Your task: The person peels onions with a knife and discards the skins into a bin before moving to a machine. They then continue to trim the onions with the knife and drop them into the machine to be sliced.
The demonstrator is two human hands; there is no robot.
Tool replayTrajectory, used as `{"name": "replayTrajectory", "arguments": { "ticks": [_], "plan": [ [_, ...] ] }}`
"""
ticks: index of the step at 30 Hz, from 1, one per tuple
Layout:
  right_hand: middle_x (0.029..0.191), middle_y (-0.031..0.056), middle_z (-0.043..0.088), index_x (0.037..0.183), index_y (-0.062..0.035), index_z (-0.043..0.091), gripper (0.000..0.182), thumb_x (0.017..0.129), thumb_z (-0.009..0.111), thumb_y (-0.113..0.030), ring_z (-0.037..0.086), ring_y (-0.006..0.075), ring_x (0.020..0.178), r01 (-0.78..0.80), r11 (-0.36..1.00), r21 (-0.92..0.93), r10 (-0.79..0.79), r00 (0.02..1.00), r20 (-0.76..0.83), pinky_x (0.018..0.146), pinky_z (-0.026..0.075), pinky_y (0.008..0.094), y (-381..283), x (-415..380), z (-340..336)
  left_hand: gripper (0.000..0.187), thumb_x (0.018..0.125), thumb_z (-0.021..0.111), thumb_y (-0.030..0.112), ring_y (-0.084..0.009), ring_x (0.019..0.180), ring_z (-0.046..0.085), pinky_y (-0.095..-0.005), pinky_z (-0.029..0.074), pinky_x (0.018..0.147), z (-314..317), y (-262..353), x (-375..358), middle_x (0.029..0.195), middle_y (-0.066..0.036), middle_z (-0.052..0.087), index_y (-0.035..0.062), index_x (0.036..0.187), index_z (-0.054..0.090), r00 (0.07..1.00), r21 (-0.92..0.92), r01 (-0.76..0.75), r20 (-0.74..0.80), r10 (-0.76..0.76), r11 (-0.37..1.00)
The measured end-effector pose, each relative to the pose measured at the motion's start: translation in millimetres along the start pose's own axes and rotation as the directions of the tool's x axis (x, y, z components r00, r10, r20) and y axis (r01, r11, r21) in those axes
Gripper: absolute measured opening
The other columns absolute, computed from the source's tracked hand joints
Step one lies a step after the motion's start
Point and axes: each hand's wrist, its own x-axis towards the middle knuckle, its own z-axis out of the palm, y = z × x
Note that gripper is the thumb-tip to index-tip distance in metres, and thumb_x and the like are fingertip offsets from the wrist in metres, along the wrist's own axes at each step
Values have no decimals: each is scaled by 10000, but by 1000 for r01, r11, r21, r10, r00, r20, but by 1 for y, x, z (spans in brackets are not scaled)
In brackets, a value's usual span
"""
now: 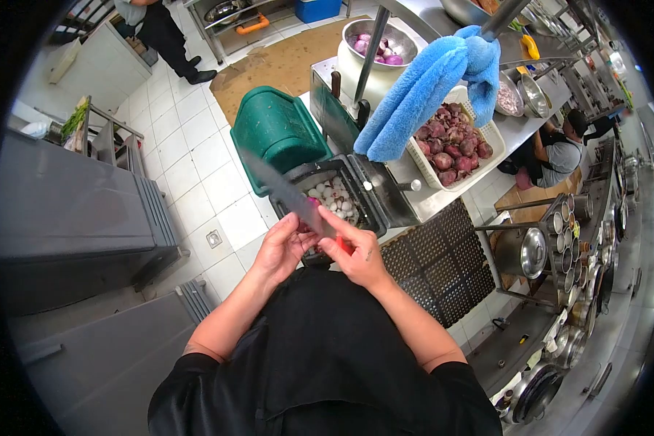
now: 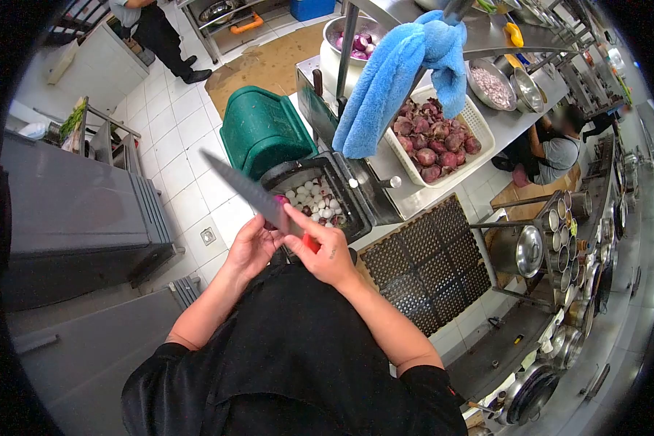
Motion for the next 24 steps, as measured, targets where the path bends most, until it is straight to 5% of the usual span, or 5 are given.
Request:
{"name": "replayTrajectory", "arguments": {
  "ticks": [4,9,13,22,24],
  "plan": [
    [671,-12,579,1602,-97,481,540,1089,608,-211,494,43,557,-205,842,499,262,964,-46,514,413,224,22,3,-10,497,1086,568,398,-242,1235,647,-442,475,1130,0,-1,0,1394,-95,662,65,1455,564,1000,-37,11,-27,-12,999],
    [670,-7,558,1680,-94,312,723,1054,659,-197,493,52,577,-192,891,412,192,981,40,528,419,230,9,-5,-12,498,1097,546,359,-237,1269,622,-429,469,1138,4,6,0,1420,-112,643,48,1486,538,999,-117,16,35,-12,993],
    [658,14,505,1664,-76,337,847,949,783,-150,433,98,601,26,999,-28,-24,997,67,612,424,279,-12,-6,-5,500,1107,533,314,-223,1317,603,-416,474,1136,8,4,-3,1457,-112,622,32,1519,508,999,-47,-40,-23,39,998],
    [689,-28,575,1587,-99,512,632,996,730,-158,459,61,578,179,968,-175,-170,983,68,590,425,241,-10,-7,0,481,1102,565,301,-213,1283,630,-413,505,1109,9,1,-9,1435,-116,639,20,1491,527,992,76,-81,-87,88,994],
    [686,-45,557,1591,-105,508,585,1035,679,-165,468,45,578,-51,997,57,53,998,-19,572,419,226,-1,-6,3,471,1098,582,306,-217,1266,639,-419,507,1106,6,3,-10,1405,-118,655,24,1473,539,997,44,-65,-43,67,997]
  ]
}}
